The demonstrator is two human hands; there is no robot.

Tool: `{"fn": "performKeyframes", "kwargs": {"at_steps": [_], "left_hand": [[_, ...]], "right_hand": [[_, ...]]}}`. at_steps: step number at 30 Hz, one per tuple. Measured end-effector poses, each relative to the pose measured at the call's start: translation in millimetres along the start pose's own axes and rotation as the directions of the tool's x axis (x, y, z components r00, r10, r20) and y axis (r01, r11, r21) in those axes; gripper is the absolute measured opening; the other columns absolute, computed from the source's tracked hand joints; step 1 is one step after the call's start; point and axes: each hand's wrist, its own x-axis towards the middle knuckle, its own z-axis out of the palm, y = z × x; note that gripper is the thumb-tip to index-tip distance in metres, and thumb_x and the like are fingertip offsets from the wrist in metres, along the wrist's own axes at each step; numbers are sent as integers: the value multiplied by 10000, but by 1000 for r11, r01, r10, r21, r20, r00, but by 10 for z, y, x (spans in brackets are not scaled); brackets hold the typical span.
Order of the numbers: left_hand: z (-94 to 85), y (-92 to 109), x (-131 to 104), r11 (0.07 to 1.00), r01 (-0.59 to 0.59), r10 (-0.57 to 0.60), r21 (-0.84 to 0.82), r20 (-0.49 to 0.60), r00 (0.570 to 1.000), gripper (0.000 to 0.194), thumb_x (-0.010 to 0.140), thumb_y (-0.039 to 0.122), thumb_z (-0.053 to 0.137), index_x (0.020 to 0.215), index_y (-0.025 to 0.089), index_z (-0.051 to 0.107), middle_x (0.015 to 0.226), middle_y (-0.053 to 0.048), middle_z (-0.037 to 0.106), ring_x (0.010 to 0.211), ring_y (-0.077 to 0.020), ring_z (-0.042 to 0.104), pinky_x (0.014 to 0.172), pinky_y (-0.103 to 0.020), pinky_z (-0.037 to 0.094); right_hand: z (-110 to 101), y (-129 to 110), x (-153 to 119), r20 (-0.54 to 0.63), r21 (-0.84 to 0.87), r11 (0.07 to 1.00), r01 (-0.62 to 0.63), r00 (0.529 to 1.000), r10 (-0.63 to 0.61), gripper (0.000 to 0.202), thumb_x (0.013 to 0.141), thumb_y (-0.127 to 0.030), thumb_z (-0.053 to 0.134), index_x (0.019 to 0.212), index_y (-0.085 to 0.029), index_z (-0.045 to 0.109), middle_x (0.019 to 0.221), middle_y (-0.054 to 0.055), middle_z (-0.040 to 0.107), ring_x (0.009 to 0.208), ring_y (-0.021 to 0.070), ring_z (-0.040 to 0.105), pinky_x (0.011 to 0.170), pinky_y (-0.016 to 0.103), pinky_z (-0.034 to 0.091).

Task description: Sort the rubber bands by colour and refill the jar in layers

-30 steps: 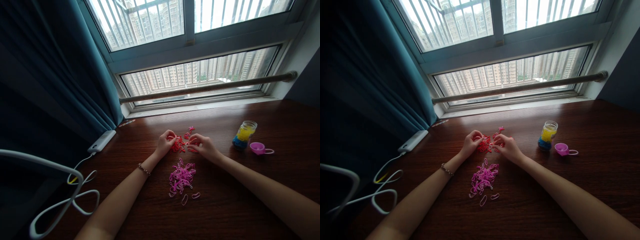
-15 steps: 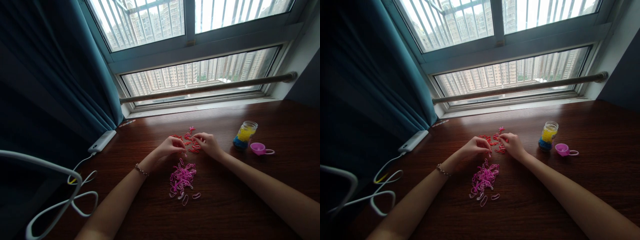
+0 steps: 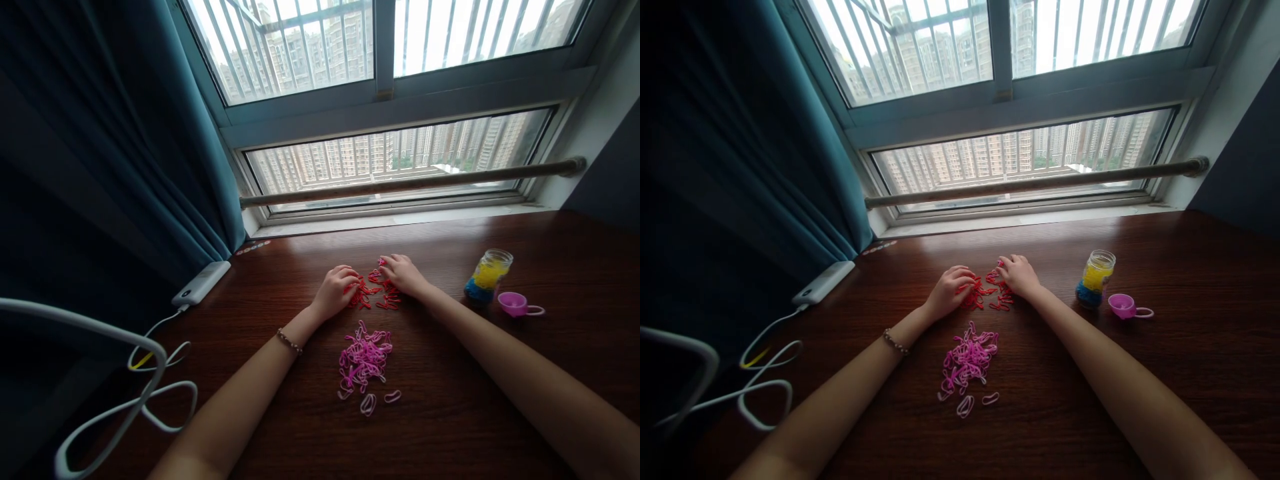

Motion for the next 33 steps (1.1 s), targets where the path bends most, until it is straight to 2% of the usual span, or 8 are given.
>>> {"fn": "performKeyframes", "kwargs": {"at_steps": [6, 10, 13, 15, 21, 26, 30, 33], "left_hand": [[41, -55, -32, 997, 25, -17, 73, -109, 994, 161, 805, 193, 502, 902, 204, 630, 1010, -57, 617, 1089, -222, 469, 949, -417, 355], [66, -5, -36, 996, -8, 12, 92, -48, 999, 240, 815, 174, 483, 1030, 200, 584, 1099, -60, 597, 1158, -234, 425, 980, -446, 317], [68, 23, -36, 998, -22, 23, 65, -15, 1000, 313, 819, 157, 472, 1123, 202, 531, 1144, -68, 578, 1187, -236, 406, 993, -463, 301], [59, 46, -31, 1000, -22, 22, 6, -27, 999, 324, 823, 166, 476, 1142, 204, 515, 1134, -73, 580, 1181, -224, 417, 990, -443, 319], [27, 150, -15, 971, 30, -39, -236, -35, 999, 183, 817, 225, 511, 974, 185, 598, 972, -72, 630, 938, -182, 568, 856, -331, 447], [54, 160, -31, 932, 166, -197, -323, -64, 978, 102, 775, 237, 567, 819, 163, 621, 821, -49, 652, 775, -156, 605, 748, -272, 478], [86, 116, -42, 899, 236, -280, -370, -68, 958, 113, 760, 238, 579, 823, 158, 627, 805, -44, 660, 753, -154, 611, 717, -261, 482], [58, 125, -29, 871, 267, -311, -413, -42, 950, 140, 754, 261, 586, 810, 144, 638, 804, -57, 663, 760, -163, 609, 725, -266, 476]], "right_hand": [[36, -39, -38, 42, 67, 991, 117, 992, -120, 250, 838, -229, 489, 1047, -206, 625, 1099, 92, 598, 1049, 217, 518, 927, 359, 390], [-71, -148, -179, -9, 331, 928, 170, 984, -177, 226, 843, -222, 472, 966, -205, 662, 1009, 74, 628, 933, 192, 577, 848, 329, 451], [-151, -242, -235, -48, 536, 833, 138, 990, -133, 195, 811, -263, 530, 921, -191, 674, 955, 74, 641, 874, 184, 599, 809, 315, 472], [-179, -306, -246, -17, 640, 764, 86, 995, -98, 200, 774, -305, 578, 897, -182, 677, 923, 73, 652, 849, 188, 608, 788, 318, 482], [-137, -468, -276, 84, 780, 626, -14, 993, -82, 182, 686, -319, 654, 755, -152, 678, 788, 52, 668, 756, 185, 622, 746, 312, 499], [-132, -473, -272, 113, 830, 553, -71, 993, -42, 115, 675, -249, 646, 721, -146, 670, 728, 37, 669, 695, 163, 625, 687, 278, 505], [-198, -364, -224, 51, 803, 592, -71, 997, 51, 117, 674, -240, 629, 728, -142, 663, 732, 44, 673, 694, 165, 627, 669, 271, 499], [-239, -227, -190, 18, 677, 731, -81, 995, 94, 121, 681, -249, 615, 723, -150, 671, 702, 41, 673, 651, 171, 623, 610, 268, 492]]}}
